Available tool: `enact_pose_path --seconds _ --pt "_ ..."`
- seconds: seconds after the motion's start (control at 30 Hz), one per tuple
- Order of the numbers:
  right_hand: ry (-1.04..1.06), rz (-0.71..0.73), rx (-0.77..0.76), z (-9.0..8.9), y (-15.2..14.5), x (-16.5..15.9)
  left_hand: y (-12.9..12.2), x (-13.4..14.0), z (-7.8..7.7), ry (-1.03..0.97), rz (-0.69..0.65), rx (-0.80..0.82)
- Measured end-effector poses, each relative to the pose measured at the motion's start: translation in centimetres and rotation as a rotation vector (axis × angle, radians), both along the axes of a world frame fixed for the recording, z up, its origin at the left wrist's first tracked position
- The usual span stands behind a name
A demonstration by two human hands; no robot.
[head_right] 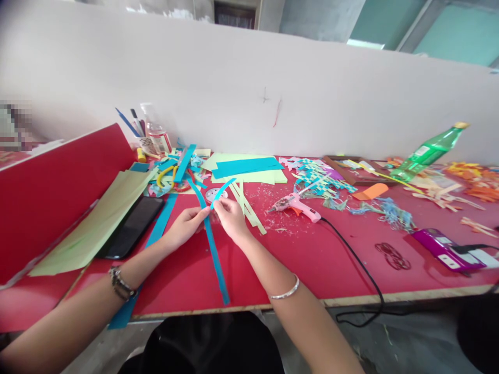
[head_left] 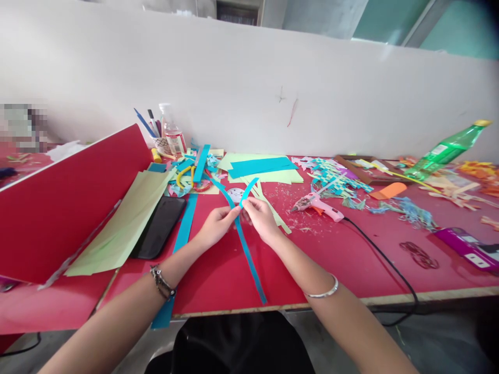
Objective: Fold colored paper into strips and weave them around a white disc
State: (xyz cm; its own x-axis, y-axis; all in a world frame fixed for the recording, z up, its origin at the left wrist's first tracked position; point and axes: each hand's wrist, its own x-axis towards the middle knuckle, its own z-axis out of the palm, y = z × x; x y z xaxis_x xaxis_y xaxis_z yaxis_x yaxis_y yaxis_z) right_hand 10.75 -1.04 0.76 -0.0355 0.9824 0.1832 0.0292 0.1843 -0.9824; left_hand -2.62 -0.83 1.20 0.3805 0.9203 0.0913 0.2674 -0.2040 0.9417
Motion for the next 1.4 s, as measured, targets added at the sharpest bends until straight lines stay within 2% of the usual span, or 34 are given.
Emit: enact_pose_path --seconds 0.13,0.27,0.37,0.5,0.67,0.87,1.07,1.23,1.4 --pt "-0.077 0.061 -0.037 -0.04 0.10 0.06 0.20 -0.04 -0.43 0.011 -0.007 0.087" --pt "-0.060 0.129 -0.047 -0.27 0.16 0.11 0.41 -0.21 -0.54 0.036 0.013 0.115" --pt "-0.049 0.121 -0.009 -0.37 0.18 0.17 0.35 -0.21 -0.26 0.000 0.026 0.093" --pt "-0.022 0.058 0.010 -0.15 0.15 0.18 0.12 -0.08 0.07 -0.024 -0.021 0.097" --pt "-0.052 0.096 -0.061 0.19 0.04 0.01 0.12 -0.14 -0.04 0.004 -0.054 0.172" --pt "-0.077 0.076 -0.060 -0.16 -0.01 -0.03 0.25 -0.21 0.12 0.040 0.149 0.168" --pt "-0.040 0.029 -0.033 -0.06 0.16 0.15 0.06 -0.06 0.09 0.039 0.006 0.094" --pt "-0.081 0.144 -0.055 -0.01 0.02 0.00 0.26 -0.11 -0.22 0.004 0.035 0.154" --pt "-0.072 0.095 -0.042 -0.32 0.10 0.06 0.37 -0.17 -0.12 0.003 0.132 0.146"
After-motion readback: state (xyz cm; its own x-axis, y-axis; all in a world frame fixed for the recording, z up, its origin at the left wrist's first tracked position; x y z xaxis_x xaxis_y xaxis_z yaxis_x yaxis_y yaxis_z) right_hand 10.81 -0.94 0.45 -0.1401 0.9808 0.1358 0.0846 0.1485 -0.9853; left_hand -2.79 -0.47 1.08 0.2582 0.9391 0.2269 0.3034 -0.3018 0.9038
